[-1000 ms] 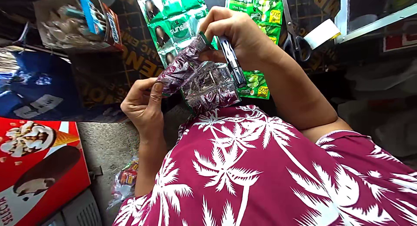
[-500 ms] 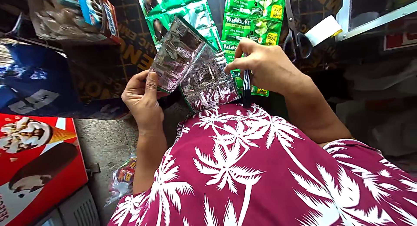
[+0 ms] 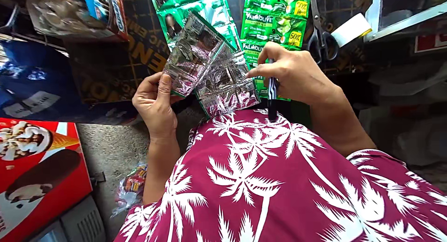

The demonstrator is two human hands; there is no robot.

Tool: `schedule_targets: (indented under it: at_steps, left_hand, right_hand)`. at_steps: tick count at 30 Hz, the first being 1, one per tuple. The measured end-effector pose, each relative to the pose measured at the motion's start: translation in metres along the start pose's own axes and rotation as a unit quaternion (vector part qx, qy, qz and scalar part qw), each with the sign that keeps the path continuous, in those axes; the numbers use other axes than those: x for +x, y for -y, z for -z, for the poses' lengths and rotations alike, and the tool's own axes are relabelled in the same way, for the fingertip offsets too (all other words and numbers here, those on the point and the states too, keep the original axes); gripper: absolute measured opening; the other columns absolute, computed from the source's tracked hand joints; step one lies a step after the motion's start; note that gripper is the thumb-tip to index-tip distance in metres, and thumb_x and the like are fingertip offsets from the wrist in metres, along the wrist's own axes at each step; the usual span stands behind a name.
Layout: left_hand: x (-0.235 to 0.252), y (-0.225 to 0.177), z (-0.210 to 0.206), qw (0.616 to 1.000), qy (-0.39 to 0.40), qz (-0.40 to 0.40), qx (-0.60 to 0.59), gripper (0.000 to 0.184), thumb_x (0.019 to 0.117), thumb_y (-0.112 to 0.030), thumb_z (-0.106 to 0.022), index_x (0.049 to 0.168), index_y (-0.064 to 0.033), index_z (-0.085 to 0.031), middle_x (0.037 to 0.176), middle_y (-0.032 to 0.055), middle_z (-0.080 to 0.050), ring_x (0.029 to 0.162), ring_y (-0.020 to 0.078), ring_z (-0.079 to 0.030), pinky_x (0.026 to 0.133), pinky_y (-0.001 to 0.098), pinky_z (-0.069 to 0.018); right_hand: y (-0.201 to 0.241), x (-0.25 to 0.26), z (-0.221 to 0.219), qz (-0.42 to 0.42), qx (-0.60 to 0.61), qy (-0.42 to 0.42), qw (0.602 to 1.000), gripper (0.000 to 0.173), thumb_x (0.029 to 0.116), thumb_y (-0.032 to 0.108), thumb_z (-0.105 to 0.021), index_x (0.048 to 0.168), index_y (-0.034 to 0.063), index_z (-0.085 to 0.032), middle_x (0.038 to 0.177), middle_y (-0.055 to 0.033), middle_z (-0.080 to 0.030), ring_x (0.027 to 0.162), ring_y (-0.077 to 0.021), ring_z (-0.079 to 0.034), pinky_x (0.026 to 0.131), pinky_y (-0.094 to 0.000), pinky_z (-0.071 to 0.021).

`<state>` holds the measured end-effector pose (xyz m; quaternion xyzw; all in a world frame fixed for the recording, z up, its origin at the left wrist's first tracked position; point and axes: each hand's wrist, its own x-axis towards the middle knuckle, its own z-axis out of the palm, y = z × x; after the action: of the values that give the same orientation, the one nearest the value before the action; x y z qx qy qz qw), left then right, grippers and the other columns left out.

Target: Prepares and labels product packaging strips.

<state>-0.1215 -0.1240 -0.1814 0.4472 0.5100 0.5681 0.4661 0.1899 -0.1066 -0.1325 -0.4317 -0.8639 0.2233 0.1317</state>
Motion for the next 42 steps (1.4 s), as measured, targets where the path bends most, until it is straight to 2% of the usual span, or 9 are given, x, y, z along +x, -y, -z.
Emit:
schedule_targets:
  at_steps: [6, 12, 18, 25, 32, 35, 37, 39, 42]
  left_hand:
    - [0.0, 0.003, 0.0, 1.0, 0.005, 0.005, -0.005, 0.011, 0.1028, -0.007, -0.057, 0.107, -0.0109, -0.066, 0.09, -0.0063, -0.074, 0.076, 0.0087, -0.073, 0.066, 0.0285, -0.0645]
    - [0.002, 0.0, 0.001, 1.0, 0.008, 0.008, -0.009, 0.011, 0.1025, -0.007, -0.058, 0.106, -0.012, -0.067, 0.089, -0.0066, -0.074, 0.075, 0.0084, -0.073, 0.064, 0.0285, -0.0646]
    - [0.008, 0.002, 0.003, 1.0, 0.015, -0.007, -0.024, 0.011, 0.1028, -0.007, -0.057, 0.105, -0.0117, -0.067, 0.092, -0.006, -0.074, 0.077, 0.0084, -0.073, 0.064, 0.0282, -0.0641]
    - [0.015, 0.0, 0.004, 0.999, 0.011, -0.002, -0.033, 0.011, 0.1029, -0.007, -0.057, 0.106, -0.0122, -0.067, 0.09, -0.006, -0.075, 0.076, 0.0083, -0.073, 0.064, 0.0277, -0.0641]
    - [0.017, 0.002, 0.003, 0.999, 0.006, 0.005, -0.043, 0.011, 0.1031, -0.007, -0.057, 0.105, -0.0125, -0.067, 0.088, -0.006, -0.074, 0.074, 0.0079, -0.073, 0.063, 0.0273, -0.0636]
    - [0.017, 0.0, 0.002, 0.999, 0.004, 0.008, -0.047, 0.012, 0.1028, -0.007, -0.057, 0.104, -0.0129, -0.067, 0.088, -0.0065, -0.074, 0.074, 0.0073, -0.073, 0.063, 0.0267, -0.0634]
    - [0.017, 0.0, 0.001, 0.999, 0.004, 0.008, -0.044, 0.011, 0.1024, -0.007, -0.058, 0.104, -0.0129, -0.067, 0.087, -0.0074, -0.073, 0.073, 0.0061, -0.071, 0.063, 0.0255, -0.0626]
    - [0.016, 0.002, 0.001, 0.999, 0.022, -0.014, -0.045, 0.012, 0.1018, -0.007, -0.059, 0.105, -0.0136, -0.068, 0.09, -0.0084, -0.074, 0.078, 0.0054, -0.072, 0.07, 0.0256, -0.0625]
    - [0.015, 0.003, 0.005, 0.988, 0.116, -0.1, -0.035, 0.013, 0.1005, -0.013, -0.064, 0.108, -0.0174, -0.073, 0.103, -0.0118, -0.074, 0.093, 0.0018, -0.069, 0.084, 0.0235, -0.0592]
  right_hand:
    - [0.0, -0.016, -0.009, -0.004, -0.006, -0.017, 1.0, 0.021, 0.0936, 0.007, -0.061, 0.106, 0.0131, -0.077, 0.1, -0.0161, -0.065, 0.07, -0.0313, -0.065, 0.052, -0.0482, -0.0484]
    - [0.008, -0.01, -0.013, -0.003, -0.025, -0.02, 0.999, 0.027, 0.0935, 0.002, -0.06, 0.108, 0.0154, -0.079, 0.1, -0.0166, -0.067, 0.072, -0.034, -0.066, 0.052, -0.0502, -0.0495]
    - [0.023, 0.013, -0.015, -0.001, -0.087, -0.014, 0.996, 0.036, 0.0962, 0.004, -0.057, 0.123, 0.0205, -0.074, 0.097, -0.0178, -0.064, 0.066, -0.0353, -0.063, 0.049, -0.049, -0.046]
    - [0.042, 0.034, -0.022, 0.0, -0.154, 0.038, 0.987, 0.03, 0.0961, 0.0, -0.056, 0.116, 0.0132, -0.074, 0.096, -0.02, -0.062, 0.063, -0.0354, -0.06, 0.048, -0.0463, -0.0441]
    - [0.044, 0.039, -0.021, -0.004, -0.153, 0.055, 0.987, 0.031, 0.0955, -0.003, -0.055, 0.114, 0.0126, -0.074, 0.094, -0.0191, -0.061, 0.06, -0.034, -0.059, 0.047, -0.0452, -0.0429]
    - [0.039, 0.038, -0.018, 0.001, -0.102, 0.01, 0.995, 0.028, 0.0959, 0.003, -0.057, 0.114, 0.0144, -0.075, 0.098, -0.0171, -0.064, 0.063, -0.0337, -0.063, 0.047, -0.0472, -0.0463]
    - [0.038, 0.039, -0.012, -0.001, -0.077, -0.049, 0.996, 0.026, 0.0955, 0.006, -0.058, 0.114, 0.013, -0.075, 0.099, -0.016, -0.067, 0.067, -0.0327, -0.065, 0.048, -0.0472, -0.0478]
    - [0.035, 0.043, -0.008, 0.001, -0.067, -0.134, 0.989, 0.021, 0.0982, 0.011, -0.06, 0.112, 0.011, -0.076, 0.094, -0.0141, -0.067, 0.068, -0.0282, -0.065, 0.049, -0.0423, -0.0462]
    - [0.03, 0.047, -0.001, -0.001, -0.044, -0.232, 0.972, 0.018, 0.0987, 0.014, -0.065, 0.109, 0.0075, -0.078, 0.095, -0.0141, -0.068, 0.077, -0.0229, -0.065, 0.058, -0.0358, -0.049]
